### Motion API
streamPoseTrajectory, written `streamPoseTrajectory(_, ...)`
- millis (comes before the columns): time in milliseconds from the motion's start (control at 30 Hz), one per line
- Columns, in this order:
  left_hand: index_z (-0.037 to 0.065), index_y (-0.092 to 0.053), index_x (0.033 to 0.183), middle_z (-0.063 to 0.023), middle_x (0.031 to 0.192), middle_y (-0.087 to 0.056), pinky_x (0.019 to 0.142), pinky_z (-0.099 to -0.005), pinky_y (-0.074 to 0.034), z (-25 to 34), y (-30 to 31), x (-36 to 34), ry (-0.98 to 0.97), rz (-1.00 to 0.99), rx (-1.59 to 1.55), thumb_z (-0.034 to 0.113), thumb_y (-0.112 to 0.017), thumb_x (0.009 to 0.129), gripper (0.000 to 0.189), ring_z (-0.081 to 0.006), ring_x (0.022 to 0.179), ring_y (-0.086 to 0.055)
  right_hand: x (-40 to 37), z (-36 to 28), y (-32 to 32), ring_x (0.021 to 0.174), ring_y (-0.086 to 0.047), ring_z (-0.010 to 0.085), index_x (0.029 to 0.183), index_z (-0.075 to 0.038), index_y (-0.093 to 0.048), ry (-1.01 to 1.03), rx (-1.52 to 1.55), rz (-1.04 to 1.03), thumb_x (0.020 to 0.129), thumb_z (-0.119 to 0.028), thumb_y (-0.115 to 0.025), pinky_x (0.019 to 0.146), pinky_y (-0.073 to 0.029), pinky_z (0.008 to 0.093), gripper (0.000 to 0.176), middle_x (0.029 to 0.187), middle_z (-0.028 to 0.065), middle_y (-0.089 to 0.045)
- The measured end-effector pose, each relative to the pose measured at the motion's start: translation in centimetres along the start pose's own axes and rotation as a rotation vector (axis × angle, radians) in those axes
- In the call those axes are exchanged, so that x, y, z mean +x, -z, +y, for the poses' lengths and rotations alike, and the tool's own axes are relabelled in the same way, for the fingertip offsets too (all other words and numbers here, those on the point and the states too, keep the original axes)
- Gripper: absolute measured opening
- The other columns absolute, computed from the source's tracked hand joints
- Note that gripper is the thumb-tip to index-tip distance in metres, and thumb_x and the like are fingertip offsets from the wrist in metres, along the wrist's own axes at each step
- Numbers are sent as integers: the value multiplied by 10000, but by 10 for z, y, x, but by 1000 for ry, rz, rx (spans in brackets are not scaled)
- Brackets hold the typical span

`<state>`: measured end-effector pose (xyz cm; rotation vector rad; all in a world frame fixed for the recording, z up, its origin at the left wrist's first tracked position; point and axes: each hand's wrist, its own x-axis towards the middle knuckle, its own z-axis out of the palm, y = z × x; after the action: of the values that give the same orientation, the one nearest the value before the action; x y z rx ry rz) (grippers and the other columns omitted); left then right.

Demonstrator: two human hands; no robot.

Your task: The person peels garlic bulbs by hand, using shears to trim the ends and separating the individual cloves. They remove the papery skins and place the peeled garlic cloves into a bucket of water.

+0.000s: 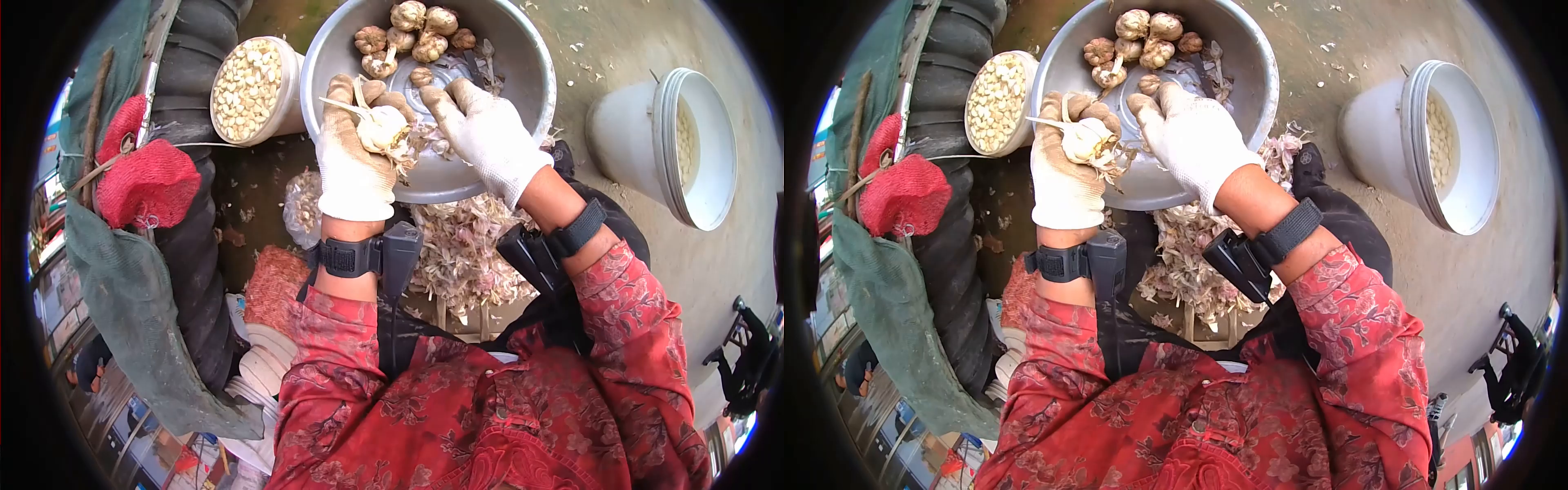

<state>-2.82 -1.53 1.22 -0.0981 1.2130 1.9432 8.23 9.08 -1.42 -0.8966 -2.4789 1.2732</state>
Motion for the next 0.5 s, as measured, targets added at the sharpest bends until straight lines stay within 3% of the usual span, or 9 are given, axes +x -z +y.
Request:
streamPoseTrajectory(67, 47, -556, 946, -98, 797, -597, 620, -328, -506, 2, 3, 1, -8, 30, 21, 373, -450, 977, 344, -225, 707, -595, 7, 7, -7, 816, -618, 365, 1041, -23, -587, 182, -202, 162, 926, -267, -493, 700, -499, 435, 286, 880, 230, -624)
streamPoseTrajectory(167, 24, -566, 980, -116, 799, -615, 595, -326, -503, 4, 8, 4, -3, 70, 28, 405, -488, 956, 389, -219, 677, -599, 0, -23, 15, 798, -613, 353, 1045, -29, -593, 244, 3, 104, 930, -327, -488, 709, -495, 405, 336, 830, 193, -609)
streamPoseTrajectory(200, 26, -571, 970, -116, 800, -618, 584, -314, -498, 5, 5, 2, -35, 87, 59, 404, -483, 958, 389, -207, 673, -599, 3, -33, 17, 773, -622, 309, 1020, -35, -608, -134, 284, -109, 929, -380, -498, 688, -491, 377, 374, 799, 160, -601)
streamPoseTrajectory(233, 27, -575, 960, -117, 801, -621, 574, -303, -492, 5, 4, 0, -65, 104, 90, 404, -479, 960, 389, -195, 669, -599, 1, -34, 16, 773, -622, 309, 1020, -35, -608, -134, 284, -111, 929, -380, -498, 688, -491, 377, 374, 799, 160, -601)
streamPoseTrajectory(300, 28, -578, 956, -108, 795, -618, 561, -293, -485, 4, 4, 0, -90, 83, 124, 404, -470, 963, 391, -183, 659, -592, -1, -35, 15, 759, -631, 262, 975, 0, -612, -227, 436, -365, 910, -431, -527, 668, -482, 351, 444, 791, 152, -618)
streamPoseTrajectory(433, 33, -585, 935, -77, 773, -605, 551, -261, -474, -1, -5, -1, -153, 81, 212, 412, -445, 971, 406, -154, 636, -574, -1, -42, 13, 711, -640, 239, 994, 52, -612, -379, 620, -403, 867, -510, -550, 641, -487, 344, 579, 767, 169, -648)
streamPoseTrajectory(500, 39, -585, 930, -68, 767, -601, 561, -258, -477, -1, -1, 1, -80, 71, 192, 404, -444, 972, 394, -151, 632, -571, -2, -42, 14, 718, -648, 249, 1008, 47, -613, -315, 523, -367, 871, -500, -547, 641, -493, 347, 568, 781, 179, -652)
